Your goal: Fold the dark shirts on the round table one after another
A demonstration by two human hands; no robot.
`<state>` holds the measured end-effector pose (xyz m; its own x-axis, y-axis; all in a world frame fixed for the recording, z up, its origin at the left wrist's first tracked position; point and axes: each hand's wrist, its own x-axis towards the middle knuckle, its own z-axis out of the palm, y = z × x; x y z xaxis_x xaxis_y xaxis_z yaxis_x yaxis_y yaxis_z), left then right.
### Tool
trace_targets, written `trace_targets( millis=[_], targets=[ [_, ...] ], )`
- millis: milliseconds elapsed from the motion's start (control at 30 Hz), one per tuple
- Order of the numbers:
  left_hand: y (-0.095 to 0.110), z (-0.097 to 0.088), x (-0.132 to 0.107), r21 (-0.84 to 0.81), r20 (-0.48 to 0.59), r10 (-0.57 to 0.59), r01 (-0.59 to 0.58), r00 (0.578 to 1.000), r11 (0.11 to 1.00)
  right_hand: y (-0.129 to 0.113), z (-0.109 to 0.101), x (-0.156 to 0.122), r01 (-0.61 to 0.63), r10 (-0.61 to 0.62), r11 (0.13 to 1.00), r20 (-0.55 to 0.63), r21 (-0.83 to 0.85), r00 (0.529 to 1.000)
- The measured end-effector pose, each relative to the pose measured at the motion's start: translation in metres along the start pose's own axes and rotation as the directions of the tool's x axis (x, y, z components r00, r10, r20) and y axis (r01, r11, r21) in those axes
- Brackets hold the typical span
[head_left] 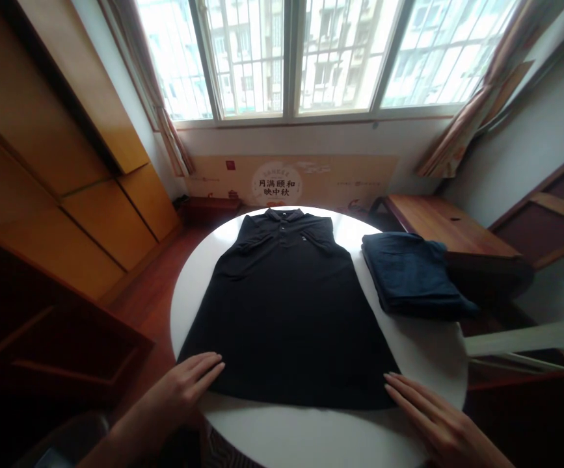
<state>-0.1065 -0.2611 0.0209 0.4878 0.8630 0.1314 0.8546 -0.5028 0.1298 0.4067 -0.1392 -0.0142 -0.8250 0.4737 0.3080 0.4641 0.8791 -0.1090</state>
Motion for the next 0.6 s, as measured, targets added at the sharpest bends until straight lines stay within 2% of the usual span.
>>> trace_targets(
  millis=[67,167,267,333,500,600],
  targets=[
    [-0.012,0.001,-0.01,0.033,-0.017,-0.052,0.052,0.999,0.998,0.003,0.0,-0.004,-0.011,0.011,1.0,-0.022,-0.003,1.0],
    [-0.025,0.007,-0.032,0.037,-0.087,-0.066,0.069,0.994,0.997,0.003,0.001,-0.013,-0.01,0.01,1.0,-0.076,0.009,0.997],
    [-0.03,0.015,-0.053,0.012,-0.177,-0.048,0.051,0.983,0.999,0.001,-0.001,-0.023,-0.014,0.018,0.999,-0.097,0.041,0.995],
    [-0.028,0.015,-0.061,0.004,-0.193,-0.019,0.02,0.981,1.0,0.0,-0.005,-0.028,-0.016,0.021,0.999,-0.094,0.047,0.995],
    [-0.026,-0.008,-0.062,0.065,-0.144,0.072,-0.063,0.987,0.996,-0.006,-0.018,-0.028,0.007,-0.003,1.0,-0.108,0.028,0.994],
    [-0.033,-0.023,-0.068,0.067,-0.126,0.021,-0.013,0.992,0.998,-0.006,-0.022,-0.026,-0.071,0.083,0.993,-0.132,0.093,0.988]
  ],
)
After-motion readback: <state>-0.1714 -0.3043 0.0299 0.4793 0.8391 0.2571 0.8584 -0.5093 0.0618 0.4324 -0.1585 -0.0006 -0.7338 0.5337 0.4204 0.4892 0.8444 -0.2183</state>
